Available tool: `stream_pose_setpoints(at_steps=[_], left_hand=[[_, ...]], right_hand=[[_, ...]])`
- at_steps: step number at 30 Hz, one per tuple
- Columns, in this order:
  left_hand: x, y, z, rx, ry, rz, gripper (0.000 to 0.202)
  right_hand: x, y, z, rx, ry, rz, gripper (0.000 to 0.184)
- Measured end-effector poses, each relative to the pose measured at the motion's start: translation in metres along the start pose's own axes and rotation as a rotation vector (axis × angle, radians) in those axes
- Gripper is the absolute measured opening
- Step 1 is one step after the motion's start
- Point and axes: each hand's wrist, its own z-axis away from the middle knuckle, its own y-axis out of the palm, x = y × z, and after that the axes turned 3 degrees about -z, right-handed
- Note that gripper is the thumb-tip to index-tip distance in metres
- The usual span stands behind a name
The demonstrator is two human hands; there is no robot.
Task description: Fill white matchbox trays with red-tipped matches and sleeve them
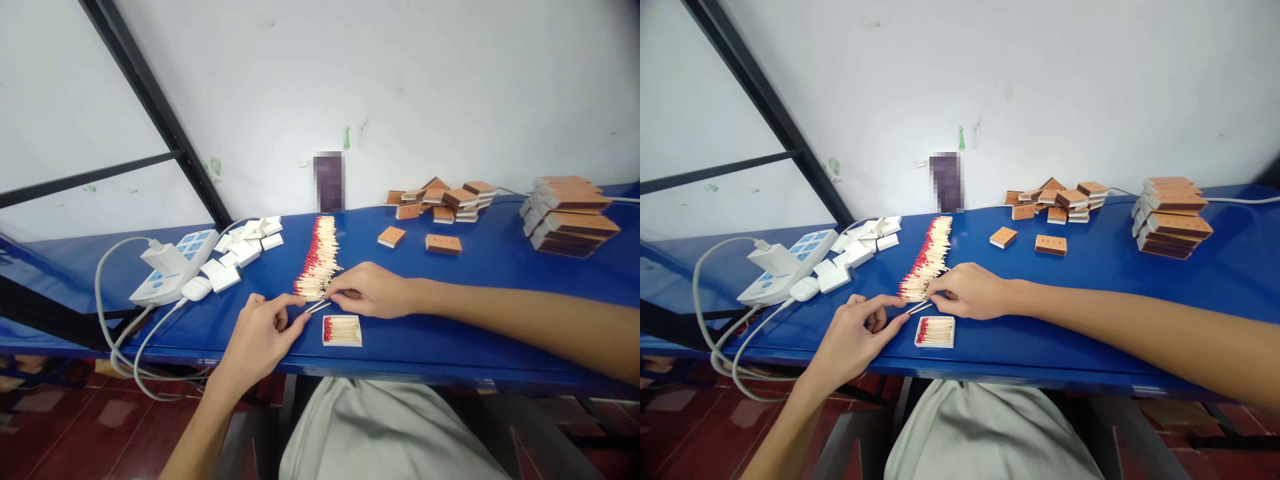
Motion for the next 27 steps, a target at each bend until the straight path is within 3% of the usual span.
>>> stream_pose_setpoints(at_steps=[15, 27], left_hand=[[-0.0031, -0.0042, -0.0024, 0.083, 0.003, 0.057, 0.029], [0.0009, -0.0037, -0.0015, 0.141, 0.015, 0.046, 0.029]], right_hand=[[0.0005, 0.0004, -0.0001, 0.016, -0.047, 0.031, 0.028], [-0.0001, 0.0006, -0.0006, 0.016, -0.002, 0.039, 0.035]])
